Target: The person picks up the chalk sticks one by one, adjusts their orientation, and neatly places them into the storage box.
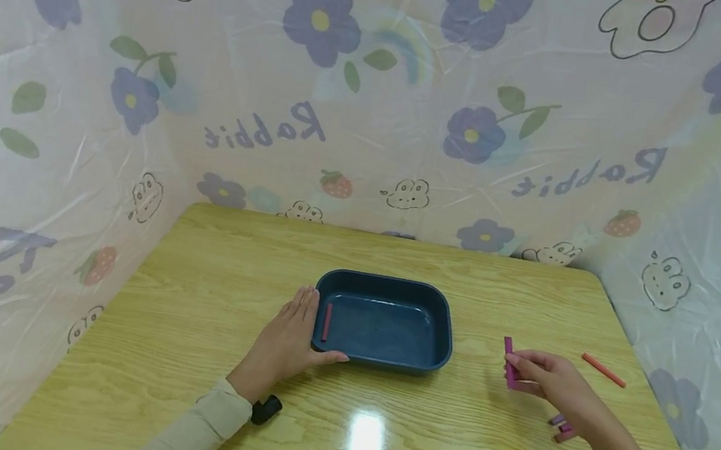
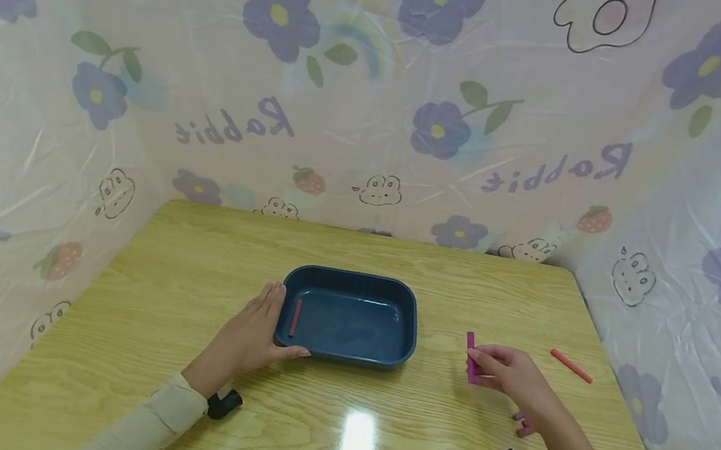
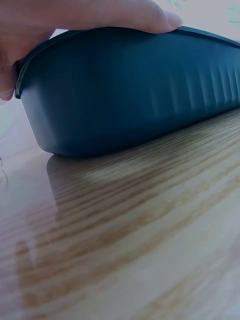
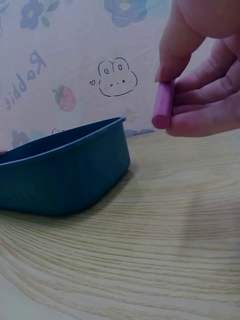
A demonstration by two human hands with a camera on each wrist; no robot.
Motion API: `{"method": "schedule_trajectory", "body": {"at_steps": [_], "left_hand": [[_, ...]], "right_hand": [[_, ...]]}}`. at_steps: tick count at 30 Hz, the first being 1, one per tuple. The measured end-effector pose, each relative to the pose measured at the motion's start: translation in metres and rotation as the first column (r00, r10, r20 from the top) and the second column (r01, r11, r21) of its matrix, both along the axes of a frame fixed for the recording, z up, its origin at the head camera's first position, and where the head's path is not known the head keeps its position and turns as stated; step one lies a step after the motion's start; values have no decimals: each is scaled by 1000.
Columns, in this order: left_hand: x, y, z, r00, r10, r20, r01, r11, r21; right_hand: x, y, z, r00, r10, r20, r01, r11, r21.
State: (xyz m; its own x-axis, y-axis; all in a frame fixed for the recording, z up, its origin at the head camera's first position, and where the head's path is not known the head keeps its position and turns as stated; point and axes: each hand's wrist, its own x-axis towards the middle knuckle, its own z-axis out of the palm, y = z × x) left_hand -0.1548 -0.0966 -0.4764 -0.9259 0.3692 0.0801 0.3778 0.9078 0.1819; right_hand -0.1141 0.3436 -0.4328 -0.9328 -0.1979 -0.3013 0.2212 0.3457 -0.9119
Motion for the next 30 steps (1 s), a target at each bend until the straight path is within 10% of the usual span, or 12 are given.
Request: {"method": "schedule_trajectory", "body": {"at_steps": [30], "left_hand": [[1, -1, 0, 1000, 3, 17, -3, 1000, 26]], "right_hand": [[-27, -76, 0, 997, 58, -56, -64, 991, -119]]}}
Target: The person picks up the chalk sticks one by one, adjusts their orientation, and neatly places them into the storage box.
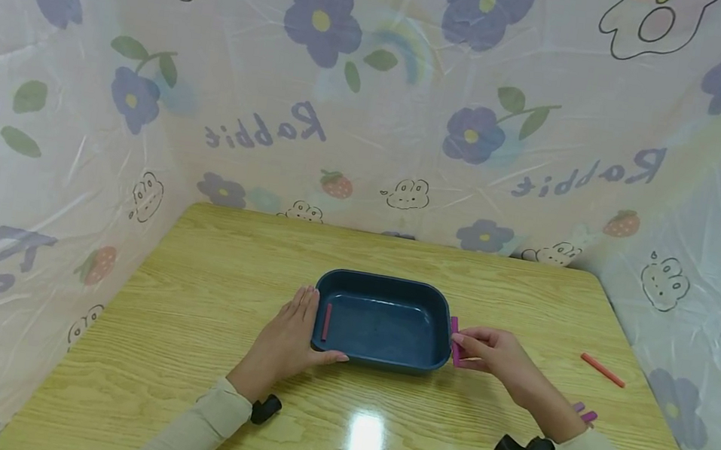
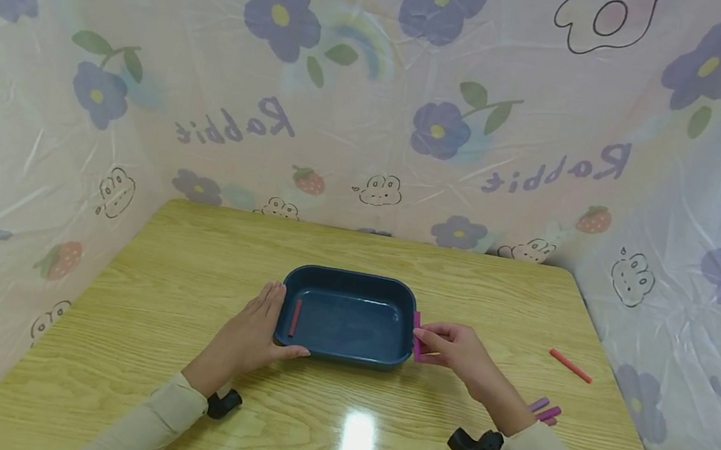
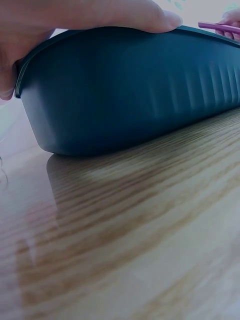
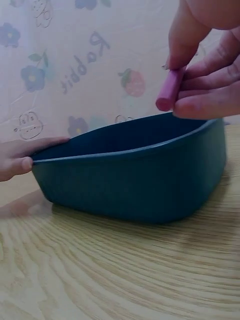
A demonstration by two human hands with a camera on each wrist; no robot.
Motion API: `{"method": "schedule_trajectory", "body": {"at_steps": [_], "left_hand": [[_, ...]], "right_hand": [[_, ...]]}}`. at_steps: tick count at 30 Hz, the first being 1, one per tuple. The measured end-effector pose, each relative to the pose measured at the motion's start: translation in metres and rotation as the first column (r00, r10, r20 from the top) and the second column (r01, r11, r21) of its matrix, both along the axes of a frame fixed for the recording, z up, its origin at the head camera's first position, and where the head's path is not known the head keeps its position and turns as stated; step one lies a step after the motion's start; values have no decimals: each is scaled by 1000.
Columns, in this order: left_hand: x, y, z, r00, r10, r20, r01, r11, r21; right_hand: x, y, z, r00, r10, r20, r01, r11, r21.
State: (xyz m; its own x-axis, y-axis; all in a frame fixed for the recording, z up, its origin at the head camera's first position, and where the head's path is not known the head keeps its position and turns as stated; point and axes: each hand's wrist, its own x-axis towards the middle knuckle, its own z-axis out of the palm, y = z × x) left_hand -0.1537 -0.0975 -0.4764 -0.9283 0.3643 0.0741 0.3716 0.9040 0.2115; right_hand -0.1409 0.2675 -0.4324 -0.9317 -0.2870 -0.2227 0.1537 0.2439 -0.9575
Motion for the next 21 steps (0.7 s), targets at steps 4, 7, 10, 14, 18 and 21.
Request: {"method": "schedule_trajectory", "body": {"at_steps": [4, 7, 10, 14, 18, 21], "left_hand": [[-1, 0, -1, 1000, 1, 6, -1, 1000, -2], [-1, 0, -1, 1000, -1, 9, 1, 1000, -7], [-1, 0, 1, 1000, -1, 7, 1, 1000, -18], [-1, 0, 2, 1000, 0, 5, 1, 1000, -24], [-1, 1, 2, 1000, -1, 1, 1, 1000, -21], [-1, 1, 1, 1000, 0, 0, 0, 1000, -26]], "right_hand": [[-5, -12, 0, 1000, 11, 5, -11, 1000, -4], [-8, -20, 0, 1000, 22, 3, -22, 1000, 8], [-11, -28, 1, 1000, 28, 3, -28, 999, 18], [-16, -40, 1, 1000, 24, 11, -24, 1000, 10], [-20, -51, 0, 1000, 20, 9, -20, 1000, 2], [-22, -58, 0, 1000, 16, 12, -16, 1000, 8]]}}
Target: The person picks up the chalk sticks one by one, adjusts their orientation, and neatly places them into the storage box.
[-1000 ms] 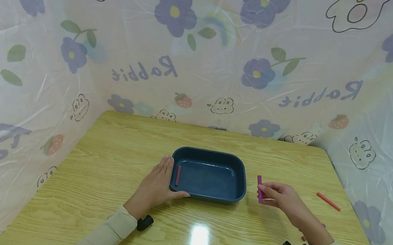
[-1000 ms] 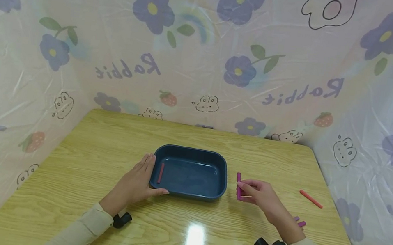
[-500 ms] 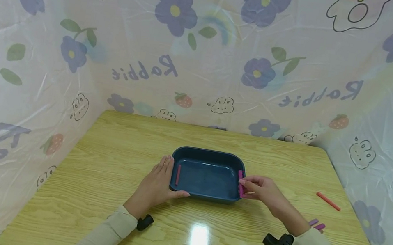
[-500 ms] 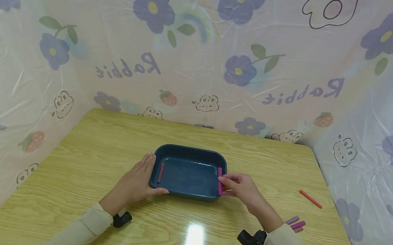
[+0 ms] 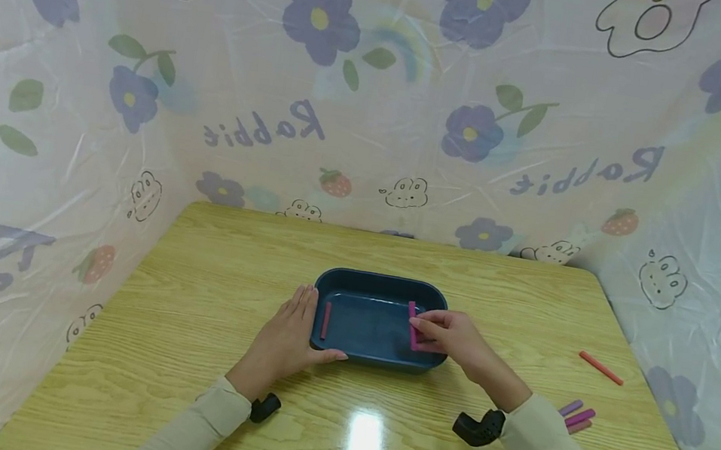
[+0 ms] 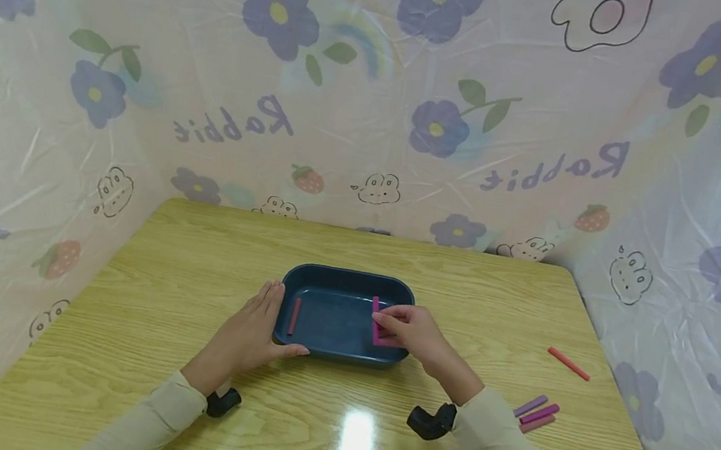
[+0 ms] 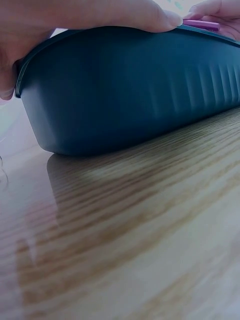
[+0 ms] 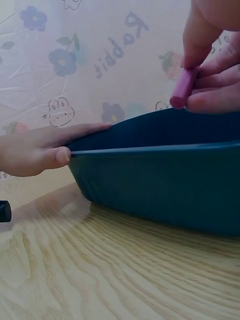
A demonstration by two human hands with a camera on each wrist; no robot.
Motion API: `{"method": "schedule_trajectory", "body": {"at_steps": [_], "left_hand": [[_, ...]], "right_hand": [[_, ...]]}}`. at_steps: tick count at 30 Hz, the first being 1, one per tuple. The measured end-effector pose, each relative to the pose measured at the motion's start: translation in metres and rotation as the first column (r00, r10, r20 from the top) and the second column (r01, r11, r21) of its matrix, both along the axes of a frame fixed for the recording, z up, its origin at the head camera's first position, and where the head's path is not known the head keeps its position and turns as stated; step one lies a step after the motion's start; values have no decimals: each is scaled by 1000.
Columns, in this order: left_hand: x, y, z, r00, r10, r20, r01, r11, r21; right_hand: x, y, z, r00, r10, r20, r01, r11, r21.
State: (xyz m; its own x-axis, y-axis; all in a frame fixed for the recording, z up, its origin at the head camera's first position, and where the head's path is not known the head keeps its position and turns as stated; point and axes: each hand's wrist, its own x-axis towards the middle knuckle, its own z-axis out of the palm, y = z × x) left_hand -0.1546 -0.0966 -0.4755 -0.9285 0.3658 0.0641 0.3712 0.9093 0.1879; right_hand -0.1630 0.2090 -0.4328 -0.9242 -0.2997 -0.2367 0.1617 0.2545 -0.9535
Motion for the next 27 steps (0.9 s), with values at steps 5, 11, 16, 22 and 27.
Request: {"method": "schedule_trajectory", "body": {"at_steps": [5, 11, 16, 22, 27], "left_hand": [[0, 0, 0, 1000, -1, 10, 1, 1000, -5], [-1, 0, 0, 1000, 3, 19, -3, 1000, 0], [-1, 0, -1, 1000, 8, 19, -8, 1000, 5], [-1, 0, 0, 1000, 6, 15, -6, 1000, 12], [-2, -1, -1, 1000, 2, 12, -2, 1000, 13]], "right_hand": [[-5, -12, -2, 1000, -11, 15, 11, 1000, 10], [-11, -24, -4, 1000, 5, 15, -6, 1000, 4], [-10, -37, 3, 999, 45, 30, -44, 999, -24], [-18, -50, -11, 999, 17, 36, -16, 1000, -19], [-21, -58, -17, 999, -1, 40, 2, 1000, -6]]}}
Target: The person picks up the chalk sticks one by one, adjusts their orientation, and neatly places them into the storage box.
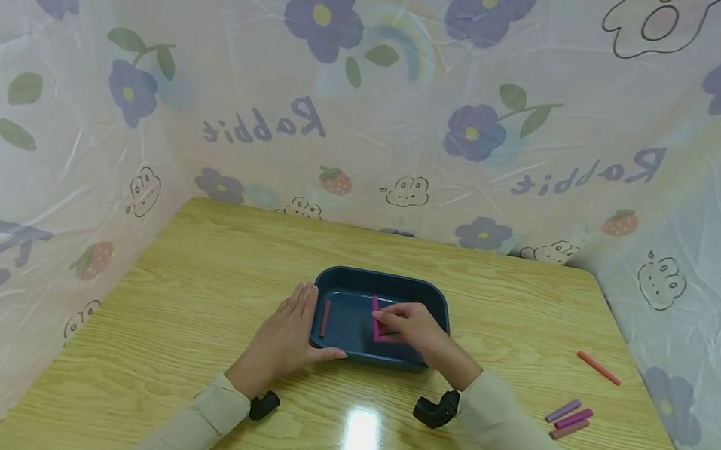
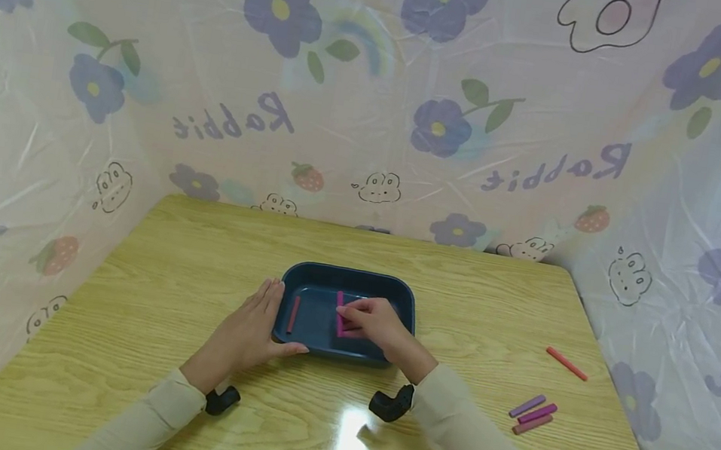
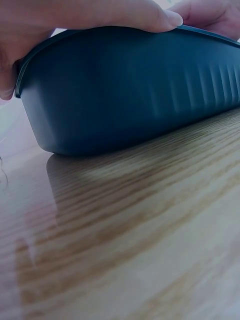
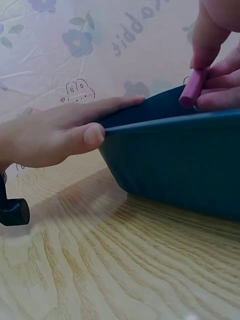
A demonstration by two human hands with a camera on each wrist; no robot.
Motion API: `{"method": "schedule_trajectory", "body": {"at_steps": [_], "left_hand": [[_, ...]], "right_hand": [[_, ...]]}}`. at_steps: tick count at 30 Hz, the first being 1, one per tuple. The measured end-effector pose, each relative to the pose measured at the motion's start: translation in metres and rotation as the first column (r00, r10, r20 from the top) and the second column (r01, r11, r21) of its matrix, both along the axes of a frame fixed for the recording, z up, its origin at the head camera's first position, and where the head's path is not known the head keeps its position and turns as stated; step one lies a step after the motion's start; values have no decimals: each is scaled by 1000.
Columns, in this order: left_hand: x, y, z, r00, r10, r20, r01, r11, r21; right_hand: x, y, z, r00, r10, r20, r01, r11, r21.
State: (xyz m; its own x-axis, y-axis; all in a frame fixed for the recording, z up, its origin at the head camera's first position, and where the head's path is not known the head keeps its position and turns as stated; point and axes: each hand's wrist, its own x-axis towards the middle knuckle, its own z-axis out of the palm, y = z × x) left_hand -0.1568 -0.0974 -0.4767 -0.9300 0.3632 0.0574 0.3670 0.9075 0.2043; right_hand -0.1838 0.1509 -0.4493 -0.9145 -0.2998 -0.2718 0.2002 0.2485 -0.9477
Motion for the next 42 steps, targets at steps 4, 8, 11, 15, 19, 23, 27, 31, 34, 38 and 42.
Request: {"method": "schedule_trajectory", "body": {"at_steps": [4, 8, 11, 15, 19, 23, 27, 31, 34, 38, 42], "left_hand": [[-1, 0, -1, 1000, 3, 5, -2, 1000, -10], [-1, 0, -1, 1000, 7, 8, -7, 1000, -10], [-1, 0, -1, 1000, 8, 5, -8, 1000, -7], [-1, 0, 0, 1000, 10, 7, -10, 1000, -12], [0, -1, 1, 1000, 6, 11, -6, 1000, 4], [0, 0, 2, 1000, 8, 10, -8, 1000, 22], [0, 0, 1, 1000, 9, 7, -9, 1000, 26], [0, 0, 0, 1000, 6, -6, -5, 1000, 24], [-1, 0, 0, 1000, 2, -11, -2, 1000, 23], [-1, 0, 0, 1000, -4, -14, 5, 1000, 24], [-1, 0, 0, 1000, -5, -13, 6, 1000, 18]], "right_hand": [[-2, -5, -2, 1000, 15, -4, -15, 1000, -4], [-5, -10, -3, 1000, 21, 13, -21, 1000, -18], [-7, -14, -4, 1000, 17, 25, -16, 1000, -24], [-10, -21, -5, 999, 20, 46, -18, 999, -39], [-13, -27, -5, 998, 13, 69, -10, 999, -44], [-17, -34, -6, 997, 3, 81, -1, 1000, -29], [-21, -41, -9, 995, 13, 97, -11, 1000, -24], [-25, -46, -14, 994, 37, 107, -32, 998, -47], [-28, -49, -19, 992, 45, 117, -39, 998, -54], [-31, -52, -27, 990, 36, 137, -28, 998, -56], [-32, -56, -32, 988, 31, 150, -23, 998, -54]]}}
